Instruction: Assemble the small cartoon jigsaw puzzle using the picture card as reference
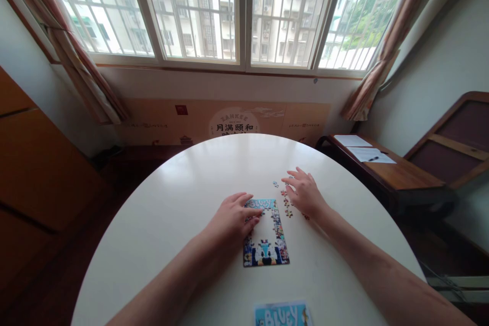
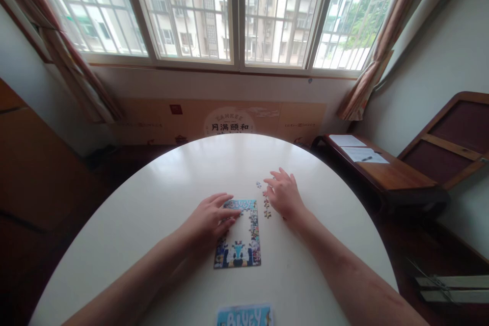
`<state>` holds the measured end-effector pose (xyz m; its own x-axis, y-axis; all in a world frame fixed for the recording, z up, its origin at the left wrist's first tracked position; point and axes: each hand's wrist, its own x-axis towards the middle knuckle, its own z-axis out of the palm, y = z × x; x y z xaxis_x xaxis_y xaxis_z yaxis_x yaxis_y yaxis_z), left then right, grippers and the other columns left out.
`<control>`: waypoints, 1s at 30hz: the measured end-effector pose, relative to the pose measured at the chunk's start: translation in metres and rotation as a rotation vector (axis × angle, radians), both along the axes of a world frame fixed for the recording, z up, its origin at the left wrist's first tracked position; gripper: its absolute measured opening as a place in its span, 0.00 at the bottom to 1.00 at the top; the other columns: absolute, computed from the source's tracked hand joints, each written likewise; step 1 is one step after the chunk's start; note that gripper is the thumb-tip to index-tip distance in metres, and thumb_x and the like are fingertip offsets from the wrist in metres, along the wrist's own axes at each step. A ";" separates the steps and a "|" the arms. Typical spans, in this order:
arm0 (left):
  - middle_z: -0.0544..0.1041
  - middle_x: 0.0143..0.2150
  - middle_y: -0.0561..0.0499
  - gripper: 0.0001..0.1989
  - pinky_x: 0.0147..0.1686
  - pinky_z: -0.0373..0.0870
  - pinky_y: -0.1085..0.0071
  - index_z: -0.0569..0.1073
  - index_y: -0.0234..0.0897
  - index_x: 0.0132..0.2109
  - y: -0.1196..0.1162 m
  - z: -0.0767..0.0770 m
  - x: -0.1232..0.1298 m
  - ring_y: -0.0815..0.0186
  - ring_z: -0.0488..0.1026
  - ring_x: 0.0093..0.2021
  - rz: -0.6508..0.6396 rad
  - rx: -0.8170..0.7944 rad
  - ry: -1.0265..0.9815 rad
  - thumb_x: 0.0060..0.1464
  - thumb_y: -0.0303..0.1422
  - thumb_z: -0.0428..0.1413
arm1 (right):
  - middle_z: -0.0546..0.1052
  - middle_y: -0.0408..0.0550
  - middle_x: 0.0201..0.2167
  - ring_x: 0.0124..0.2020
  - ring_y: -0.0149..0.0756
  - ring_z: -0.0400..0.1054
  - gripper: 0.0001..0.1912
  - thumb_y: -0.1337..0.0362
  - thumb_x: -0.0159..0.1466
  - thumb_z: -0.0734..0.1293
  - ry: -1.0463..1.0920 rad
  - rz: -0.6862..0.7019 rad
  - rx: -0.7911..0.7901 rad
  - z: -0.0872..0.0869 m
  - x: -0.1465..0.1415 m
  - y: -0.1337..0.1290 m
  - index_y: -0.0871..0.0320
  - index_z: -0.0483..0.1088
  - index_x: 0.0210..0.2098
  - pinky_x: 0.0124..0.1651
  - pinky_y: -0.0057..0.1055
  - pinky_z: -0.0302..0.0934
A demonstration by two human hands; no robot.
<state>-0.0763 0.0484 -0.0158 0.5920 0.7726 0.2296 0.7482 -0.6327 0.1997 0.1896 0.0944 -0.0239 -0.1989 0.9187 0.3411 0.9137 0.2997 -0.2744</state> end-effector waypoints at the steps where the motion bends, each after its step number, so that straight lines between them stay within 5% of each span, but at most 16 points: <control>1: 0.74 0.62 0.45 0.13 0.61 0.66 0.44 0.81 0.53 0.52 0.000 0.000 0.000 0.47 0.68 0.63 -0.003 -0.001 -0.004 0.63 0.38 0.57 | 0.72 0.55 0.63 0.70 0.59 0.53 0.18 0.67 0.66 0.62 -0.006 -0.003 -0.009 0.000 -0.002 -0.001 0.56 0.78 0.53 0.68 0.65 0.46; 14: 0.79 0.55 0.43 0.14 0.54 0.74 0.50 0.77 0.40 0.55 0.006 0.013 -0.013 0.54 0.74 0.55 0.041 0.183 -0.278 0.65 0.32 0.55 | 0.75 0.55 0.59 0.66 0.55 0.59 0.17 0.64 0.67 0.63 -0.178 -0.012 -0.148 0.027 -0.023 0.013 0.55 0.78 0.52 0.68 0.58 0.47; 19: 0.79 0.53 0.42 0.14 0.53 0.74 0.50 0.77 0.38 0.54 0.008 0.013 -0.015 0.54 0.75 0.53 0.041 0.215 -0.324 0.64 0.31 0.55 | 0.83 0.56 0.39 0.47 0.49 0.75 0.08 0.64 0.60 0.69 -0.216 -0.025 -0.265 0.041 -0.034 0.037 0.57 0.82 0.35 0.53 0.39 0.65; 24: 0.80 0.52 0.43 0.13 0.53 0.75 0.50 0.77 0.37 0.53 0.009 0.013 -0.017 0.54 0.75 0.53 0.037 0.235 -0.366 0.64 0.31 0.55 | 0.83 0.52 0.33 0.40 0.45 0.76 0.07 0.69 0.49 0.74 -0.156 -0.053 -0.346 0.050 -0.043 0.057 0.56 0.82 0.29 0.43 0.32 0.67; 30: 0.81 0.49 0.44 0.11 0.50 0.77 0.53 0.78 0.37 0.51 0.008 0.017 -0.016 0.55 0.76 0.50 0.014 0.280 -0.395 0.63 0.29 0.55 | 0.82 0.50 0.32 0.32 0.36 0.74 0.05 0.65 0.57 0.71 0.130 0.031 -0.339 0.060 -0.038 0.031 0.59 0.79 0.31 0.33 0.29 0.65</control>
